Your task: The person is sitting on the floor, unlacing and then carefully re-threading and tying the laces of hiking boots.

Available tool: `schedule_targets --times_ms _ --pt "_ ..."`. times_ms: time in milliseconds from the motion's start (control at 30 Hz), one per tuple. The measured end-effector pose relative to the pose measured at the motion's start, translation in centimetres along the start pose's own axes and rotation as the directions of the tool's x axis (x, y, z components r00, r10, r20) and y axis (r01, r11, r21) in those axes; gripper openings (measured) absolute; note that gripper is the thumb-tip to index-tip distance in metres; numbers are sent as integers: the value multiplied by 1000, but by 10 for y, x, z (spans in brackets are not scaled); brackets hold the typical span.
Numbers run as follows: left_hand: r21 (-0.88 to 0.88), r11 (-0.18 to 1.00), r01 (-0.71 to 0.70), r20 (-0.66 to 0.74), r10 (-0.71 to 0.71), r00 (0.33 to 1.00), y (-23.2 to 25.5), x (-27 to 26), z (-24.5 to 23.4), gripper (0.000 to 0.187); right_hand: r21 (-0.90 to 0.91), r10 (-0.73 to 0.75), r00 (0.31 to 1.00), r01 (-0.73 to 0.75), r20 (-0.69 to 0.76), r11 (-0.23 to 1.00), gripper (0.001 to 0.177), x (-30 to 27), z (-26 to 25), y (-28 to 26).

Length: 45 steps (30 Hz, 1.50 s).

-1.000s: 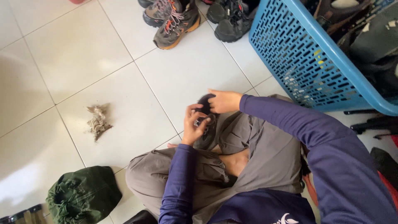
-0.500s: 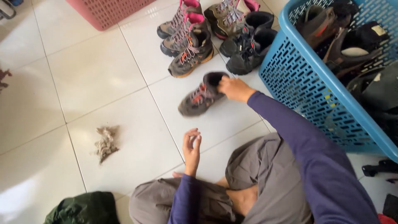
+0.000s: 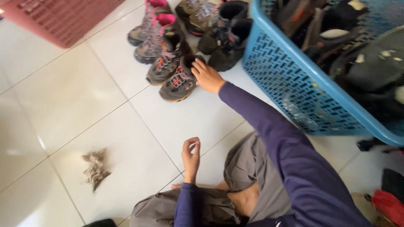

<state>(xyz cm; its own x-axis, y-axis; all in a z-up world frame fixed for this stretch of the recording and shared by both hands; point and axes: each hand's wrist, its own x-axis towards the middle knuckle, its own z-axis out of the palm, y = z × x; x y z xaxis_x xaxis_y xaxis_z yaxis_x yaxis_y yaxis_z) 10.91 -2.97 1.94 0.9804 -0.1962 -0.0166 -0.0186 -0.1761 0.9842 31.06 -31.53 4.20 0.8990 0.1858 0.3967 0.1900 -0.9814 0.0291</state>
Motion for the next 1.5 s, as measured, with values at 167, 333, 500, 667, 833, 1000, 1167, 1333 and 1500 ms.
schedule_targets --times_ms 167,333,500,667,833,1000,1167,1333,1500 --pt "22 1000 9 12 -9 1000 10 -1 -1 10 335 90 960 -180 266 925 46 -115 -185 -20" --pt "106 992 -70 145 55 988 -8 -9 6 16 65 400 903 -395 -158 917 30 -227 -402 -18" --pt "184 970 -158 246 111 963 -5 -23 9 14 -519 588 807 -522 -44 677 37 -343 -411 90" --pt "248 945 -214 289 138 947 -7 -40 -3 11 -621 835 541 -622 98 477 85 -382 -359 187" --pt "236 937 -258 257 196 946 -13 -51 -15 12 -479 879 425 -738 217 476 95 -381 -333 219" --pt "293 927 -233 283 149 948 -12 -54 -9 14 131 854 363 -932 374 338 68 -362 -352 201" --pt "330 910 -252 279 160 947 -26 -58 -9 13 71 855 410 -909 317 410 55 -415 -282 286" --pt "330 894 -302 299 205 932 -29 -71 -11 12 -133 864 462 -861 202 492 57 -426 -272 300" --pt "343 904 -256 393 110 913 -42 -82 0 16 199 705 686 -728 183 656 42 -462 -219 364"
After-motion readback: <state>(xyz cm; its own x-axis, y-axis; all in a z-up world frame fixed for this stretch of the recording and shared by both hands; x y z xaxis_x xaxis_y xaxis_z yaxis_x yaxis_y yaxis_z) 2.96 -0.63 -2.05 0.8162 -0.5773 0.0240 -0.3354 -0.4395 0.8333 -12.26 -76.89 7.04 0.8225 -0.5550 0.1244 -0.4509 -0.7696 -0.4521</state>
